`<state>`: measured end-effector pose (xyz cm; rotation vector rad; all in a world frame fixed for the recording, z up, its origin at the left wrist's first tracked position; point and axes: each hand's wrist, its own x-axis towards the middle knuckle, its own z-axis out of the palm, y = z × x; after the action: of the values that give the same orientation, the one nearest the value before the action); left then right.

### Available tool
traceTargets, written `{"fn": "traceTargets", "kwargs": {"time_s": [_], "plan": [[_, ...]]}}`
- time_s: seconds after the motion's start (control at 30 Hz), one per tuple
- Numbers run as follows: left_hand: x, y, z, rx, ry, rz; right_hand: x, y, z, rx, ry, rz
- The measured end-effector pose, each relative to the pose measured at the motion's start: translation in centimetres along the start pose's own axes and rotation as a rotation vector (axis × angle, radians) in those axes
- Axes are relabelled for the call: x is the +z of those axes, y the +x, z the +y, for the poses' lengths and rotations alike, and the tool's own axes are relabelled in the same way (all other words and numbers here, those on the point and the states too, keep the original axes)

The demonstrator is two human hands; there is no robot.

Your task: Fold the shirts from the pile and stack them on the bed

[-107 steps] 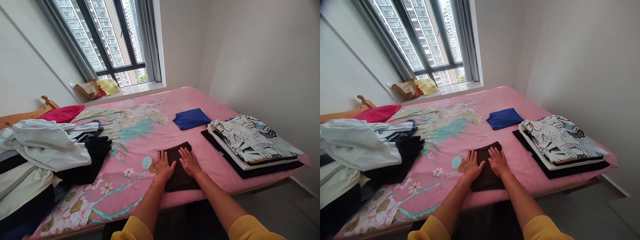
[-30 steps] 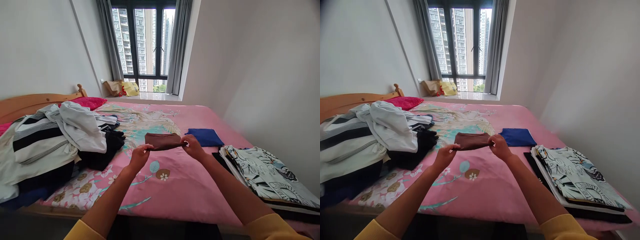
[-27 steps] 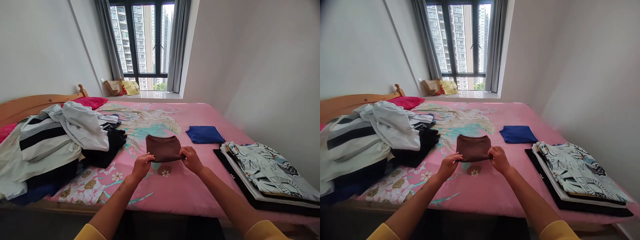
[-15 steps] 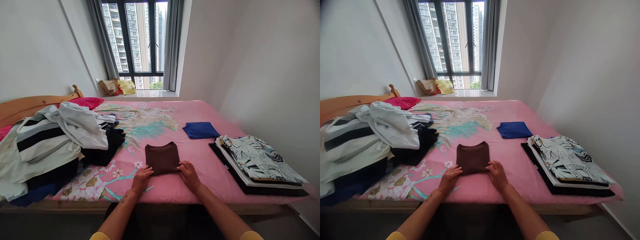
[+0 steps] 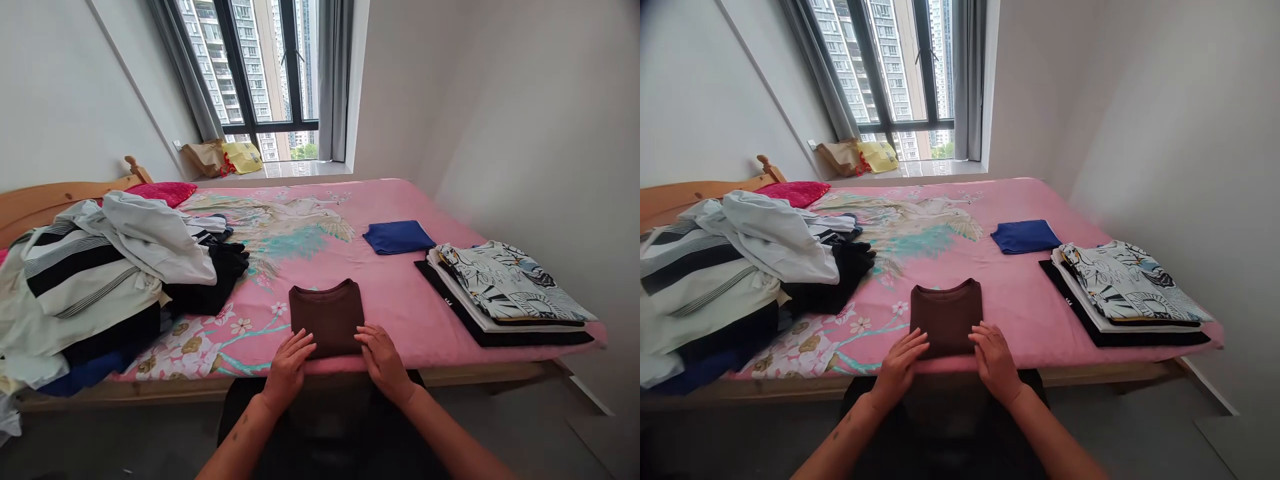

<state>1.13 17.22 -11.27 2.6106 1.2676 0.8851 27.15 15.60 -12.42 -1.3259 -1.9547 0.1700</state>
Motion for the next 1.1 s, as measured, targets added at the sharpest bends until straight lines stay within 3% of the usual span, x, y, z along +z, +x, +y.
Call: {"fn": "traceTargets", "kwargs": {"time_s": [0.13,0.23,0.3,0.43,0.57,0.73,0.9,1.0,1.1], "plan": [[3.1,3.2,2.7,-0.172,0.107,-0.031,3.1,1.6,-2.4,0.054,-0.11,-0.084],[5.4,2.9,4.0,-0.319,0.182,-0.073,5.5,0.1,-2.5,0.08,-0.198,-0.174],[6.1,1.8,4.4,-0.338,0.195,-0.086,6.3,-1.8,-2.0,0.07,-0.243,-0.198],[5.1,0.7,4.5,-0.304,0.184,-0.115,5.9,-3.7,-1.6,0.061,-0.281,-0.195],[4.0,2.7,4.3,-0.319,0.193,-0.139,4.2,-1.0,-3.1,0.134,-0.244,-0.175],[6.0,4.3,3.3,-0.319,0.201,-0.172,4.5,2.4,-4.3,0.139,-0.193,-0.154],[7.4,2.4,2.9,-0.307,0.195,-0.172,6.2,0.4,-2.9,0.183,-0.147,-0.21],[6.1,2.5,2.7,-0.292,0.138,-0.161,5.5,0.0,-2.1,0.192,-0.048,-0.131],[4.6,3.6,1.8,-0.32,0.116,-0.11,3.8,1.7,-0.7,0.251,0.089,0.017]]}}
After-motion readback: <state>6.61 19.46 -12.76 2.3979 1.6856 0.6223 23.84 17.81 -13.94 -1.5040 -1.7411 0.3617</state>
